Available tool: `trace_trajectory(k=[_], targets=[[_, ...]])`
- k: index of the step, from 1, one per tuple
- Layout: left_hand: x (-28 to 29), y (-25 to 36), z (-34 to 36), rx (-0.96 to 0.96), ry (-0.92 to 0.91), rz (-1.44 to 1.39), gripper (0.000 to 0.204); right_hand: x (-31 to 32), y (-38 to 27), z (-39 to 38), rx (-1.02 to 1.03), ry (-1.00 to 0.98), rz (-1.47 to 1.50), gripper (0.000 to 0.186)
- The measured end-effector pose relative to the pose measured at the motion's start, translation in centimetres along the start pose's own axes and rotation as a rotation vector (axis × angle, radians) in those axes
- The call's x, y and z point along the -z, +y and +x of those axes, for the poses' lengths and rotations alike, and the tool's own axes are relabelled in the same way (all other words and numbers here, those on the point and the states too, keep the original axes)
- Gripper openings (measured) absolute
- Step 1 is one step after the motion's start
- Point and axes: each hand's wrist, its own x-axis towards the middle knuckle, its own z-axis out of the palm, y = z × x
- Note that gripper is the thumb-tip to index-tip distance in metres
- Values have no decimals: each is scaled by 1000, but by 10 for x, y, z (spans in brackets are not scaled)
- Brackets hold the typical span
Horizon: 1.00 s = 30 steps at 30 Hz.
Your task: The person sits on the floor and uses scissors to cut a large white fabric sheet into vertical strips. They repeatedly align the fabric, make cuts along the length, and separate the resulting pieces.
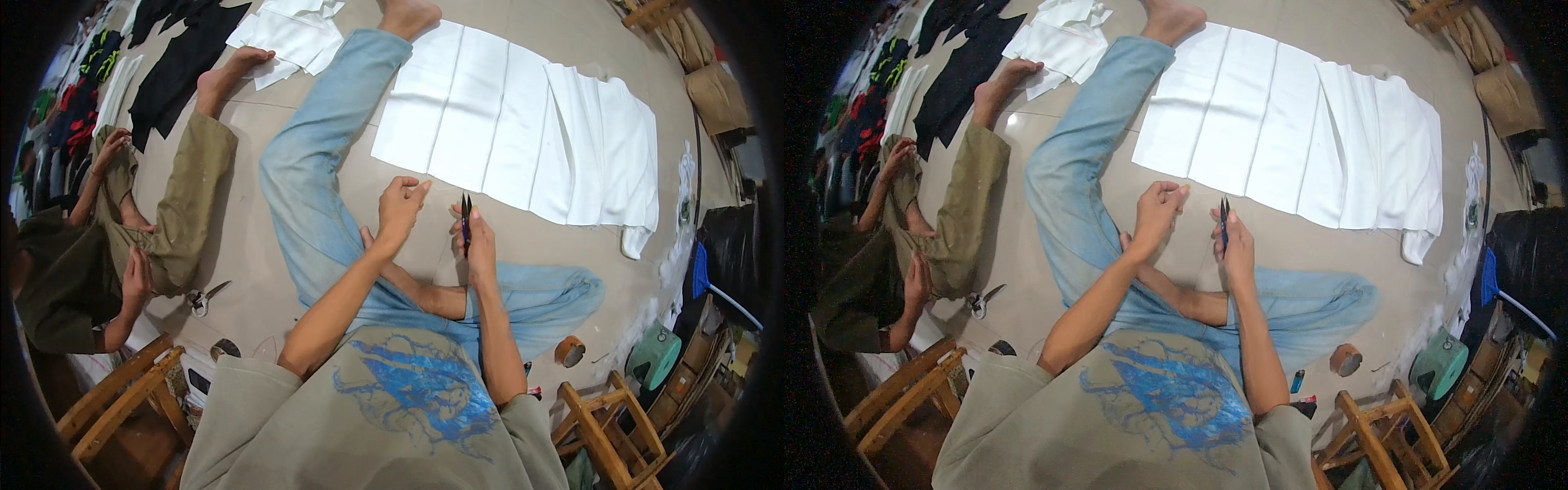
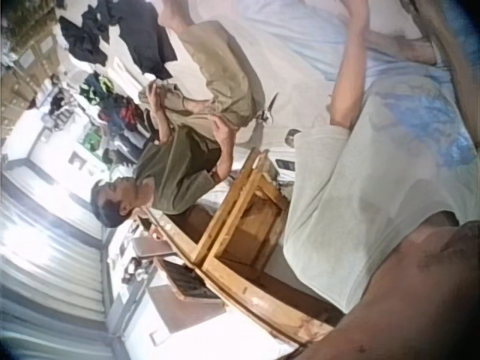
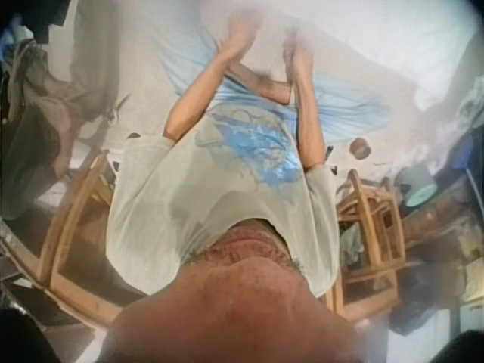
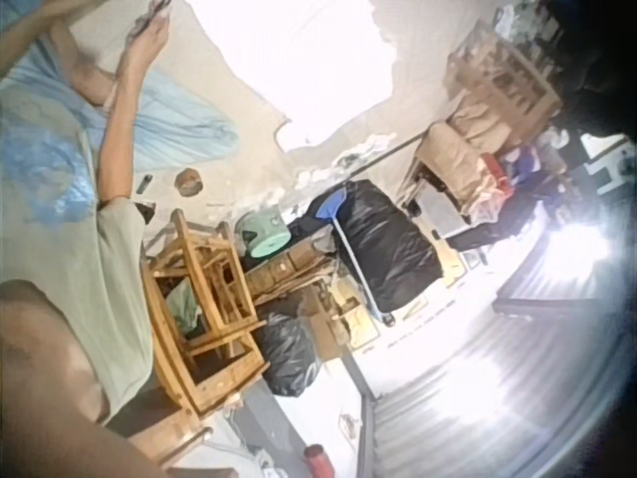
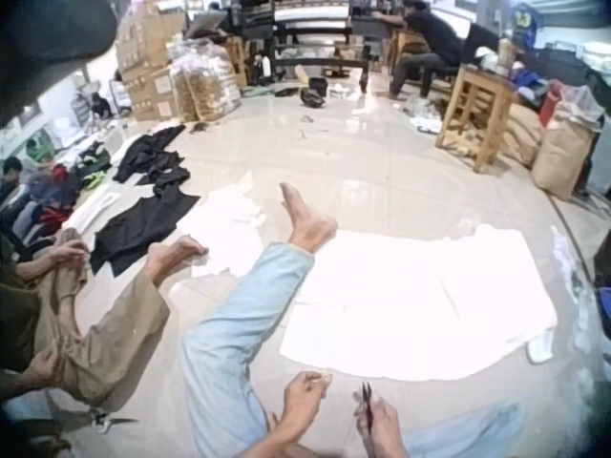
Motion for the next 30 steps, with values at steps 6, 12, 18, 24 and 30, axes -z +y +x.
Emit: trace_trajectory(k=[6,12,18,24,30], targets=[[-30,10,6,-76,194,324,29,7,-37,22,-29,-136,-244,51],[-27,0,7,-142,213,357,24,7,-66,60,-218,-241,-507,49],[-20,2,6,-134,153,283,20,-8,-70,90,-255,-308,-679,45],[-18,3,7,-145,140,266,18,-14,-74,104,-295,-350,-703,44],[-18,5,6,-112,131,261,20,-17,-72,109,-286,-365,-724,44]])
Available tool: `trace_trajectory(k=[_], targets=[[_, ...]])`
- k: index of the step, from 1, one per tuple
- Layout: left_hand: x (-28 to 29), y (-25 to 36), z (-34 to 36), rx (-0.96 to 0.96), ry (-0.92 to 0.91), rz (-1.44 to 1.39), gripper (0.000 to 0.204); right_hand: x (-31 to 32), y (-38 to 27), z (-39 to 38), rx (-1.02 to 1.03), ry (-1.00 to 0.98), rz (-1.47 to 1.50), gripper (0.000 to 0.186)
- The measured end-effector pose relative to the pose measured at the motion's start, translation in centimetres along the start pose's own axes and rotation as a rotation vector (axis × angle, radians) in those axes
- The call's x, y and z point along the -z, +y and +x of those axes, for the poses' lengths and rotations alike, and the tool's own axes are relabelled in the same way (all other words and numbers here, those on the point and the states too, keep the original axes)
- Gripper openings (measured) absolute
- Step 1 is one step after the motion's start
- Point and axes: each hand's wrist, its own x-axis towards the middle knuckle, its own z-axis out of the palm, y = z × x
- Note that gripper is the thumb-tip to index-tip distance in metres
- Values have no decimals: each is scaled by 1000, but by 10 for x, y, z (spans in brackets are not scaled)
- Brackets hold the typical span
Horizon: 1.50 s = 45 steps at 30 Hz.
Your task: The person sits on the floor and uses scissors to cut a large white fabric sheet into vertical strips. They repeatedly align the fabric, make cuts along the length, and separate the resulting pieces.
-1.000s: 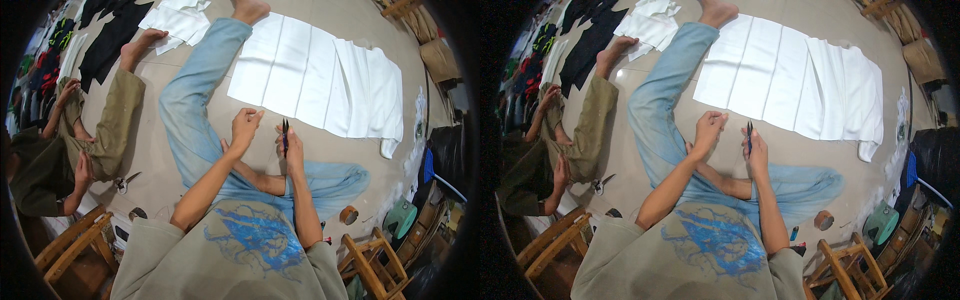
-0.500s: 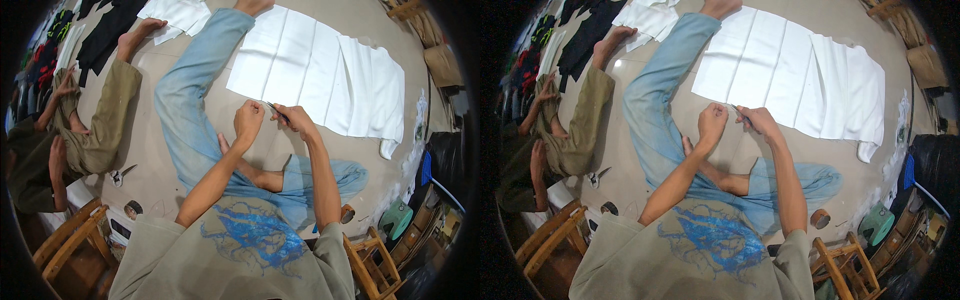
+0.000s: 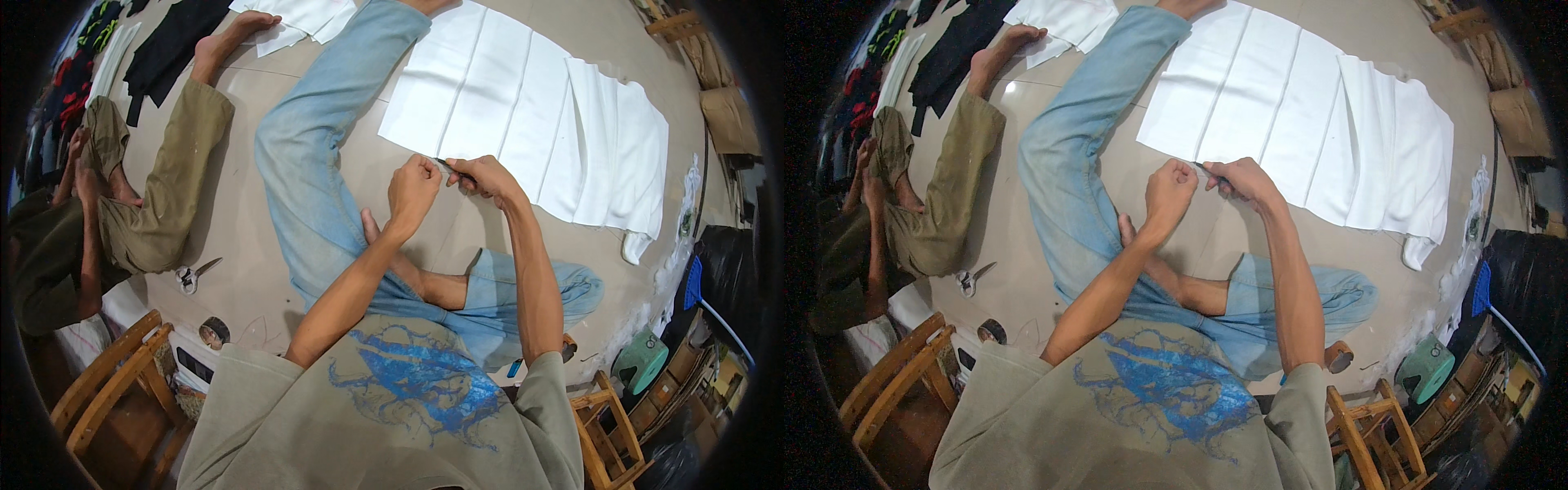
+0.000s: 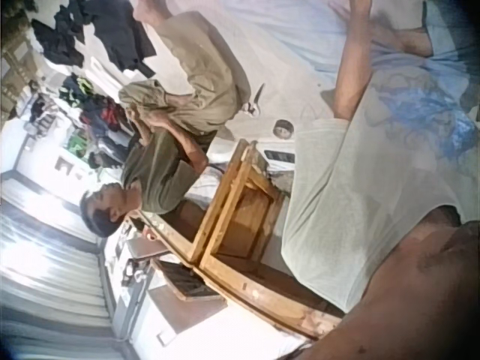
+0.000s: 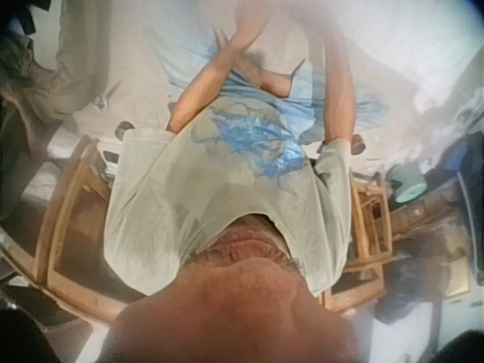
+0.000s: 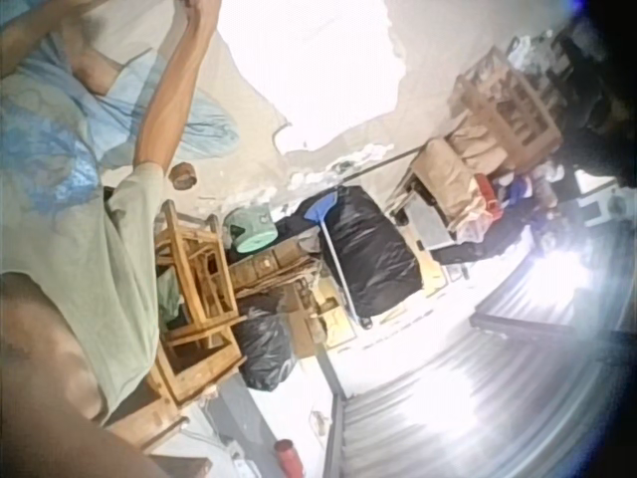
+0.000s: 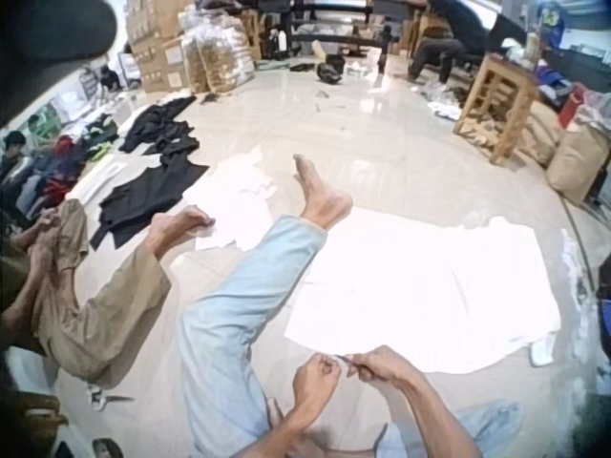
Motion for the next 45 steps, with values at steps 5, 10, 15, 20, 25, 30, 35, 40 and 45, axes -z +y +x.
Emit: trace_trajectory(k=[5,10,15,20,25,30,35,40,45], targets=[[0,0,0,-22,9,24,18,1,2,3,-3,-11,13,43],[1,0,0,-7,-1,39,18,1,-3,-1,-19,-17,8,42],[4,-2,-5,-44,-21,99,20,1,9,3,-15,-11,-22,42],[70,-19,-39,-127,-534,591,18,1,73,-62,83,-22,10,48],[99,26,-74,-593,-448,428,26,14,156,-96,91,223,180,51],[-11,42,-51,-222,-375,-127,34,42,120,-106,-44,229,451,52],[-66,44,-51,-90,-207,-2,30,47,113,-70,-52,79,544,52],[-75,27,-34,-761,61,332,19,46,116,-63,-71,80,579,53],[-69,9,-14,-874,-36,336,7,41,124,-68,-67,73,581,53]])
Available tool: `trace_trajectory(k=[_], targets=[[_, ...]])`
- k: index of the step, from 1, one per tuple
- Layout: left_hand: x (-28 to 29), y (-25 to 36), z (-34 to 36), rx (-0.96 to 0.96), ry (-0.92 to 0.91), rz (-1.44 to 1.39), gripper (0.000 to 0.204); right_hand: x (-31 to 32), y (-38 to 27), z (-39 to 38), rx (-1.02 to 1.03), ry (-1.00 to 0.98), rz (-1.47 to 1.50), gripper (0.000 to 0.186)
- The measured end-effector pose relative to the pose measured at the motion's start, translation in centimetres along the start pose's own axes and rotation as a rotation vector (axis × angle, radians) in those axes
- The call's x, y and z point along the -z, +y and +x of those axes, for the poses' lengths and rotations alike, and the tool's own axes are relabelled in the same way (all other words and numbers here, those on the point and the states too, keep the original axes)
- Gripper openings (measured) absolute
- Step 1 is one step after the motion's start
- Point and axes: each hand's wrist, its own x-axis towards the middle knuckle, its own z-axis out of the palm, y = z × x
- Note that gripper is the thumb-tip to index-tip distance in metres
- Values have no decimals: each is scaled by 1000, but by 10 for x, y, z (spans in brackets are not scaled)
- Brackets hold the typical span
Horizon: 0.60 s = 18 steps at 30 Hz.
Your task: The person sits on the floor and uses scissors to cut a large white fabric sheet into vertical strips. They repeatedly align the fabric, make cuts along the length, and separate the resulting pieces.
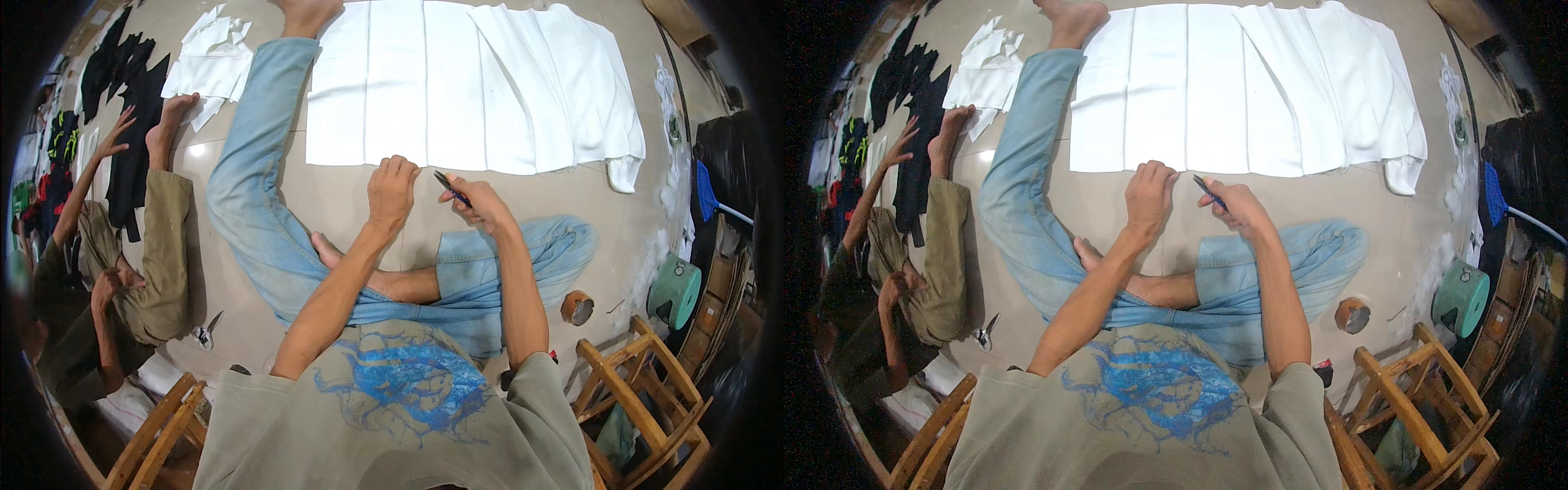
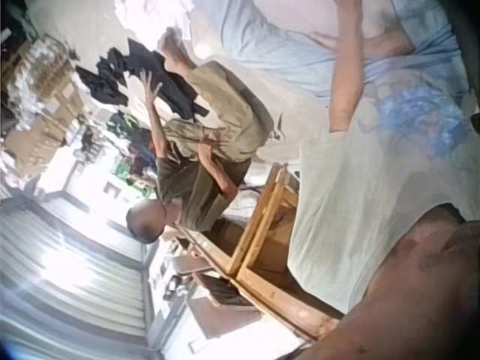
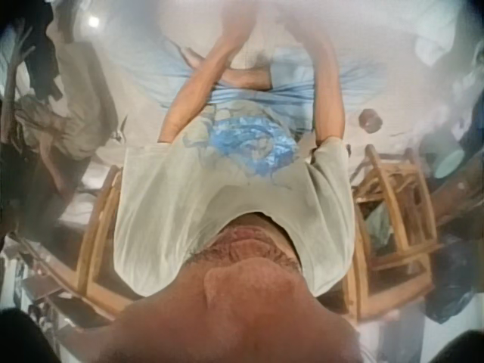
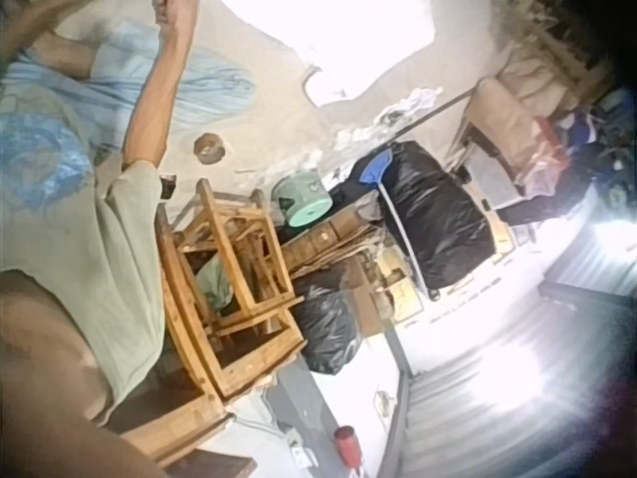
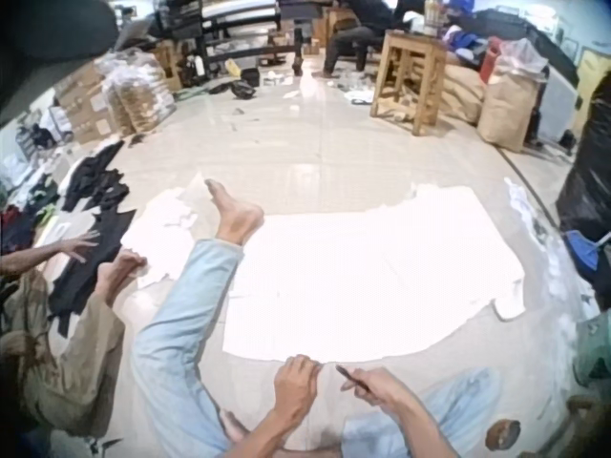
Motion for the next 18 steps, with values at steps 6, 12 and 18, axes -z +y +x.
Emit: trace_trajectory(k=[6,12,18], targets=[[5,6,-7,-38,-58,-26,6,-3,3,1,41,-5,1,54],[5,10,-6,1,-112,-62,6,-5,-1,4,37,-25,30,53],[4,13,-7,8,-119,-32,6,-6,-10,9,73,54,-48,51]])
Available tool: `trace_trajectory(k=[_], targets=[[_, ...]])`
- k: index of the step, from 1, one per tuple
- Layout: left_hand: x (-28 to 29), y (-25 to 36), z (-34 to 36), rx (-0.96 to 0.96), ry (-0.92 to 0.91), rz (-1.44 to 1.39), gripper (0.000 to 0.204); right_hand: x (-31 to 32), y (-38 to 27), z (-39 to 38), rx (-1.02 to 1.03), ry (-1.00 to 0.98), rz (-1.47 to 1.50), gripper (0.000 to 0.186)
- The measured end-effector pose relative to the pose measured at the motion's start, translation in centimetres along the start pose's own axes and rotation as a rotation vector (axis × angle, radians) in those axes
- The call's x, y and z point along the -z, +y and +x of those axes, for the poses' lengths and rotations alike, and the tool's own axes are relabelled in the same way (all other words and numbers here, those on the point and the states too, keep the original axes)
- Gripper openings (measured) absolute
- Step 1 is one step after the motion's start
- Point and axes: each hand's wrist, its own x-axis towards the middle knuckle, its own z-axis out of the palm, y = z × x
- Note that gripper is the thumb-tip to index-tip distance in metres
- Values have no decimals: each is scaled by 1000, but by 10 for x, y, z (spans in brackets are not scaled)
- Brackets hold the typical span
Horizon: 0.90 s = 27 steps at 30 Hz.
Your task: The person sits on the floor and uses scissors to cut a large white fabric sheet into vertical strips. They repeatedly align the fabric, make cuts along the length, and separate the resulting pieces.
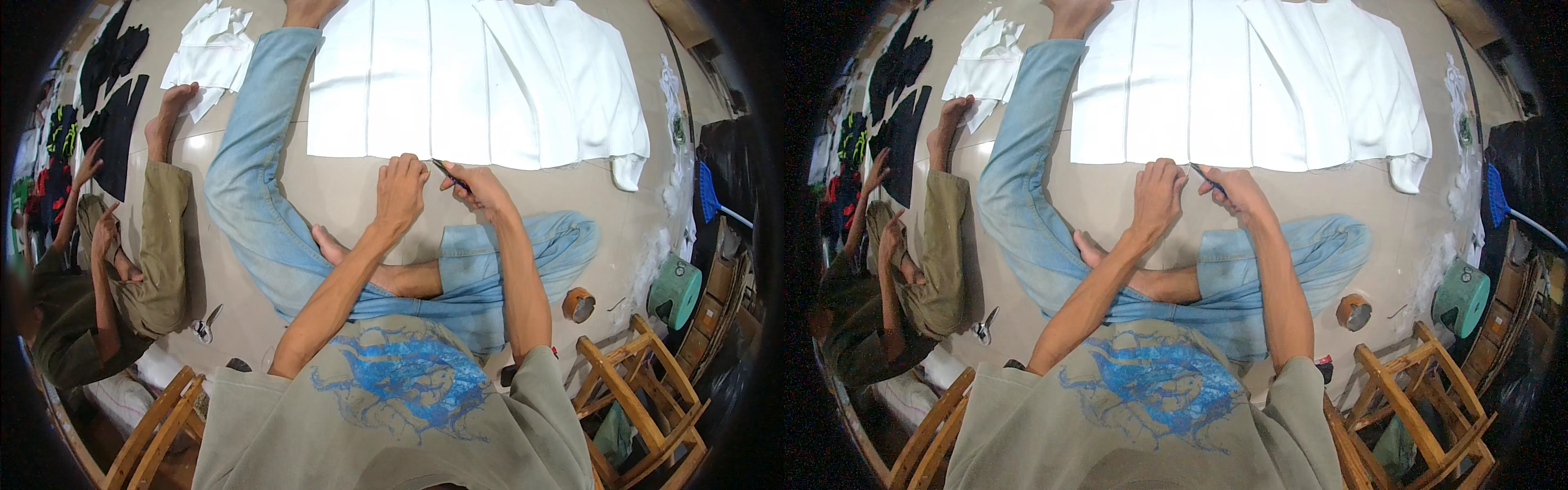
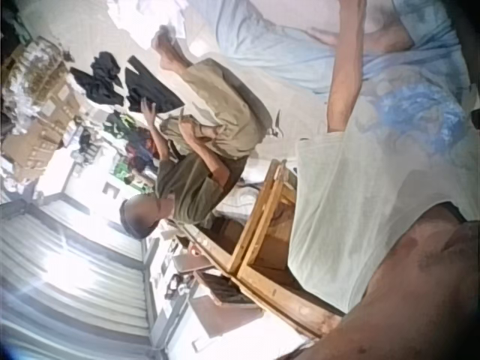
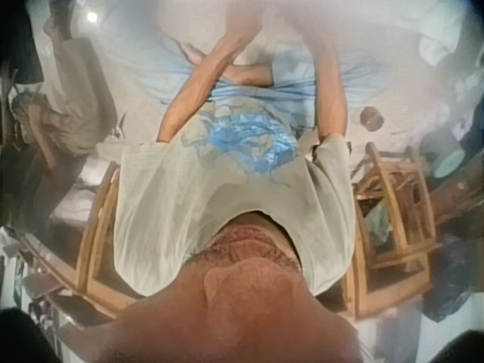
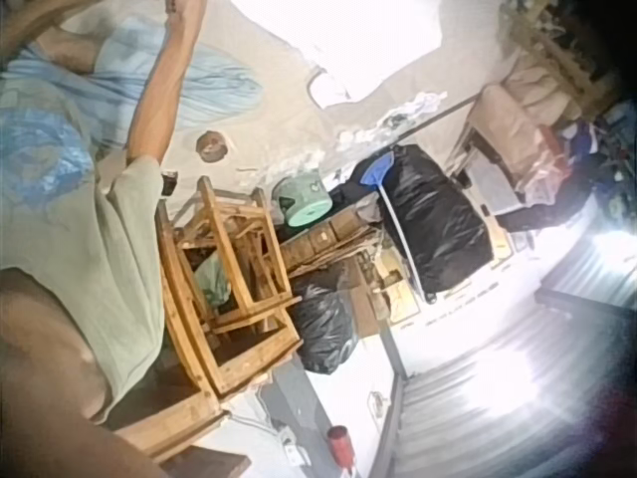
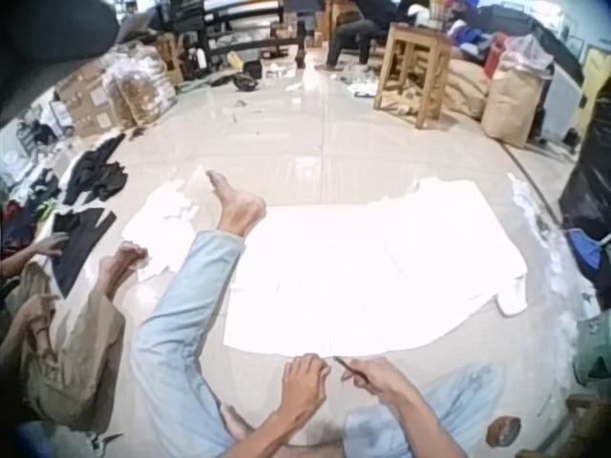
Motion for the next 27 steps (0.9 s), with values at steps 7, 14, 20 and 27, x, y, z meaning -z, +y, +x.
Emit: trace_trajectory(k=[7,14,20,27], targets=[[-2,1,-3,23,-36,22,9,-5,-7,-4,12,13,-1,43],[-1,4,-2,-21,-46,31,6,-5,6,4,76,35,-23,44],[75,19,-21,-30,-760,230,29,31,28,-35,91,115,-395,56],[99,43,11,225,-634,-15,36,88,14,-54,388,559,-466,59]])
